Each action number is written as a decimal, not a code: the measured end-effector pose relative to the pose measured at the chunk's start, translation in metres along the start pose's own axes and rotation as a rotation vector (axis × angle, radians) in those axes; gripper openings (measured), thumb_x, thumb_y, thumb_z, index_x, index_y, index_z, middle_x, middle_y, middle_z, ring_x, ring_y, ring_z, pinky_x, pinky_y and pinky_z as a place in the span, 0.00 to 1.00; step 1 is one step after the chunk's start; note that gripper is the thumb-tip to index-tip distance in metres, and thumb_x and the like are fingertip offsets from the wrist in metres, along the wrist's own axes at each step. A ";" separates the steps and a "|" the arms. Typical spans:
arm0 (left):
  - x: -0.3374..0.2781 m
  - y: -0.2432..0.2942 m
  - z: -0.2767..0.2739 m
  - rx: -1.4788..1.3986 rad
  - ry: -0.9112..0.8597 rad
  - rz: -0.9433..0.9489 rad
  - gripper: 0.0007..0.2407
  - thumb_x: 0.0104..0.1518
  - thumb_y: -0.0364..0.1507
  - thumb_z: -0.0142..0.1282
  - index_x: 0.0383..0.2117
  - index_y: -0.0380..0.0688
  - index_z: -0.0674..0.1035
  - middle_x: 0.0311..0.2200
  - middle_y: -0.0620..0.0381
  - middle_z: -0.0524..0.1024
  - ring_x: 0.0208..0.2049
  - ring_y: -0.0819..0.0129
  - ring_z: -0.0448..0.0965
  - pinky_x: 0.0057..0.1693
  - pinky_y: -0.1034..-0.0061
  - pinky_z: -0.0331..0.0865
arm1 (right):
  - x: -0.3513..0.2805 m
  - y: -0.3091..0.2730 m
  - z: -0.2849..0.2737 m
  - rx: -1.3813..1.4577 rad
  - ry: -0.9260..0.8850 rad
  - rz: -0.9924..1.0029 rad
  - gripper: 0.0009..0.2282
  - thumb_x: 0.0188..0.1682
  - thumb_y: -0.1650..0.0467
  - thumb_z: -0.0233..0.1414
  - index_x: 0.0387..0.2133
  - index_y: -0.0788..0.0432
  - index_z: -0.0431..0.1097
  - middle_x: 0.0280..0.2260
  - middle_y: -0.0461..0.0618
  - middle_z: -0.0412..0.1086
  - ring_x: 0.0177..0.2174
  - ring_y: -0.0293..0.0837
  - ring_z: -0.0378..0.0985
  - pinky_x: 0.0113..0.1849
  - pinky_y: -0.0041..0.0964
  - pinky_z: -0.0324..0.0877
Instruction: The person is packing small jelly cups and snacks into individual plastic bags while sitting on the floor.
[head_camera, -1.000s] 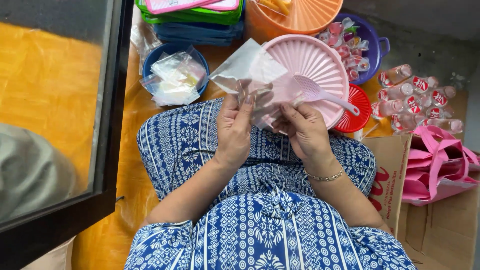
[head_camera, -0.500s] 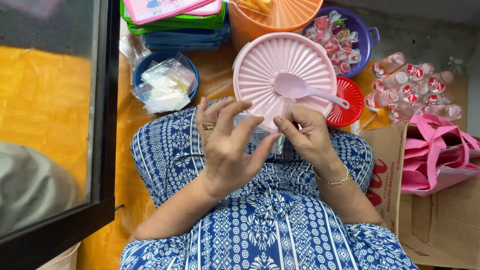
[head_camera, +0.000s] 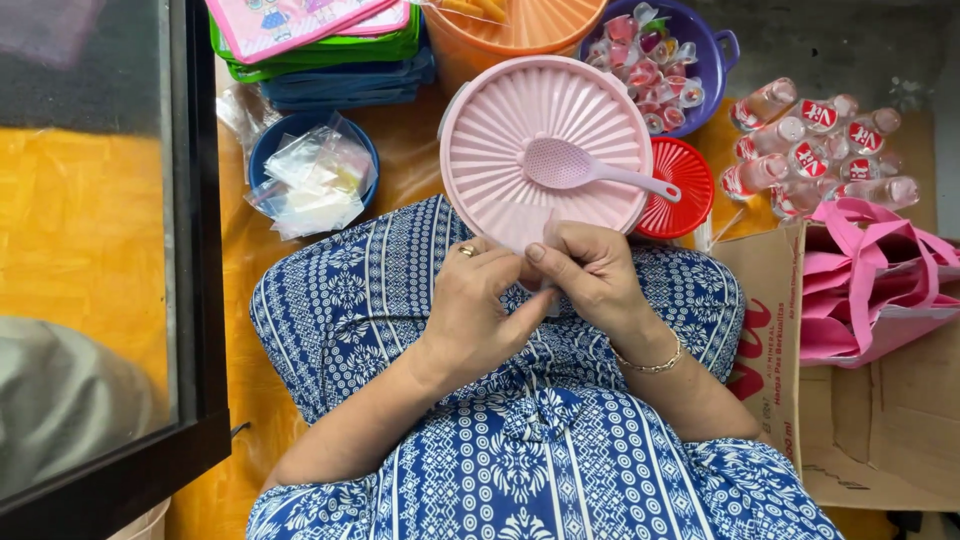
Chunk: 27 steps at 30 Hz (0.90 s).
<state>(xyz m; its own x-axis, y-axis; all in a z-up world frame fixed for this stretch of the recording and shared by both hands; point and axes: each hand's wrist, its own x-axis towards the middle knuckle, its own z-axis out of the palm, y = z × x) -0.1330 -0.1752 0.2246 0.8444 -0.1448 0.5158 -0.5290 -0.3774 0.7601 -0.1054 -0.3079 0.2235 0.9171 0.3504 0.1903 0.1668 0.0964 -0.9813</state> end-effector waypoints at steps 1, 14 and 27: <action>0.000 -0.001 -0.001 -0.001 -0.005 0.005 0.04 0.41 0.29 0.57 0.16 0.46 0.74 0.13 0.62 0.70 0.21 0.61 0.71 0.35 0.72 0.60 | 0.000 0.003 -0.001 0.000 0.007 -0.004 0.14 0.43 0.75 0.47 0.07 0.62 0.59 0.04 0.47 0.57 0.09 0.32 0.61 0.16 0.18 0.57; 0.004 -0.004 -0.004 -0.140 -0.044 -0.124 0.06 0.47 0.25 0.48 0.14 0.45 0.75 0.11 0.58 0.70 0.20 0.57 0.72 0.33 0.76 0.63 | -0.008 -0.002 -0.002 -0.277 0.112 0.019 0.08 0.43 0.71 0.50 0.17 0.62 0.64 0.10 0.46 0.59 0.16 0.31 0.57 0.22 0.22 0.59; 0.017 0.000 -0.010 -0.261 -0.096 -0.208 0.02 0.40 0.24 0.56 0.15 0.43 0.76 0.11 0.58 0.72 0.20 0.66 0.71 0.33 0.80 0.64 | -0.010 -0.014 -0.005 -0.111 0.080 0.049 0.06 0.44 0.75 0.46 0.20 0.65 0.67 0.12 0.48 0.63 0.18 0.33 0.64 0.26 0.26 0.65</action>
<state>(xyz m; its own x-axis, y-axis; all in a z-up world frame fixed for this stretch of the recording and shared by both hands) -0.1194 -0.1685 0.2374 0.9340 -0.1790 0.3091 -0.3380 -0.1633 0.9269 -0.1148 -0.3177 0.2351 0.9502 0.2765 0.1438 0.1564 -0.0239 -0.9874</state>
